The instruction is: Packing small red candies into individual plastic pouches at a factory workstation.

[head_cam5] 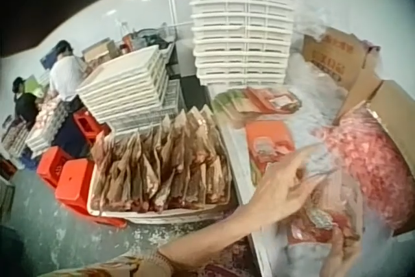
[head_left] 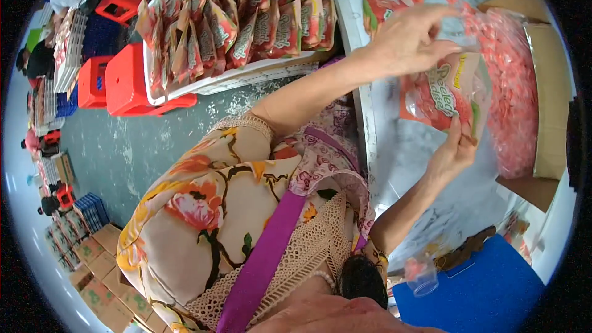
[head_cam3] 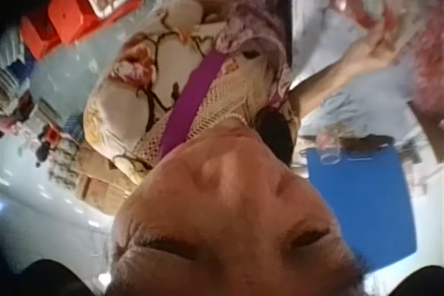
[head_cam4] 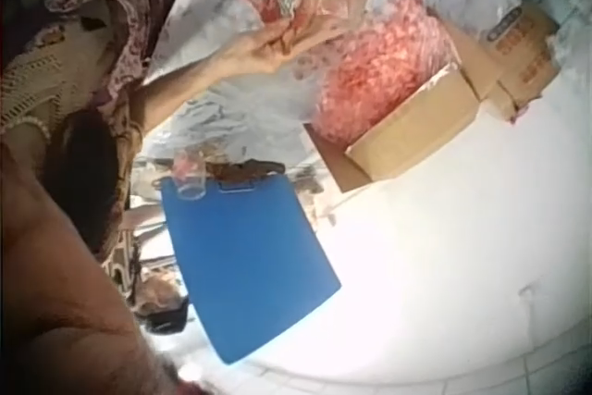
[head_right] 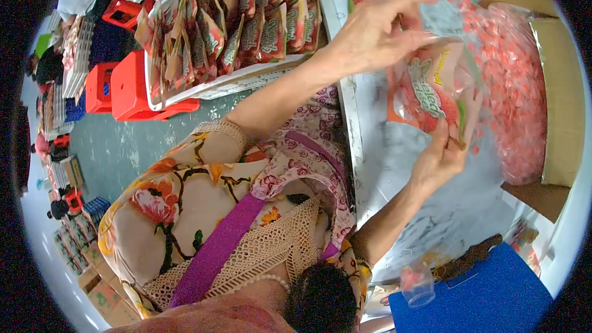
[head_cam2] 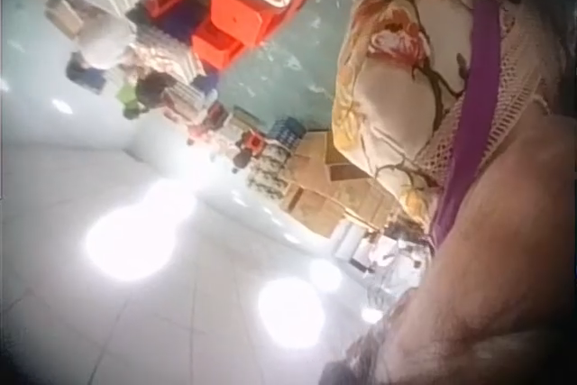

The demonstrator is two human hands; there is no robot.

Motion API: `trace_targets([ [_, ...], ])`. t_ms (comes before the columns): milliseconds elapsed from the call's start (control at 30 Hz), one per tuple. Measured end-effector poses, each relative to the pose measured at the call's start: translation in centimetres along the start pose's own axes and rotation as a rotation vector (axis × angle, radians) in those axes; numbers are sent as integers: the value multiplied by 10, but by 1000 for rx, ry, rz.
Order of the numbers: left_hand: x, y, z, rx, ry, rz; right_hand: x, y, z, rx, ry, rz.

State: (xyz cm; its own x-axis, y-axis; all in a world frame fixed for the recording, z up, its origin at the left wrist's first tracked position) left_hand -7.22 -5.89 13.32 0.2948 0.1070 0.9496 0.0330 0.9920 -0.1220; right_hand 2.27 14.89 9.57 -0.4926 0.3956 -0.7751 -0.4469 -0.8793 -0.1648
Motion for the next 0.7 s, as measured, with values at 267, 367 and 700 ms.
trace_targets([
  [267,-62,13,1,-144,-282,-539,-14,-24,7,190,31,-129],
  [367,-64,30,-8,-108,-374,-546,-22,-5,8,186,-145,-69],
  [700,-75,33,-10,-283,-416,-597,-4,-29,19,237,-107,-20],
])
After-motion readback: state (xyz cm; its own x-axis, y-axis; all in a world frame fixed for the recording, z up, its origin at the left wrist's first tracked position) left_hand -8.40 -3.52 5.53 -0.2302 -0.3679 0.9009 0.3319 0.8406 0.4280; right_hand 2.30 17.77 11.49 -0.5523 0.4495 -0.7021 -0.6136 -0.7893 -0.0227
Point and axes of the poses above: each hand's wrist, its own z-axis towards the middle knuckle, its own y-axis out of the palm, x = y × z, the point moved 10 cm from there along z, towards the middle knuckle, and after that the axes turned 14 degrees about -y, right-handed, at the moved point
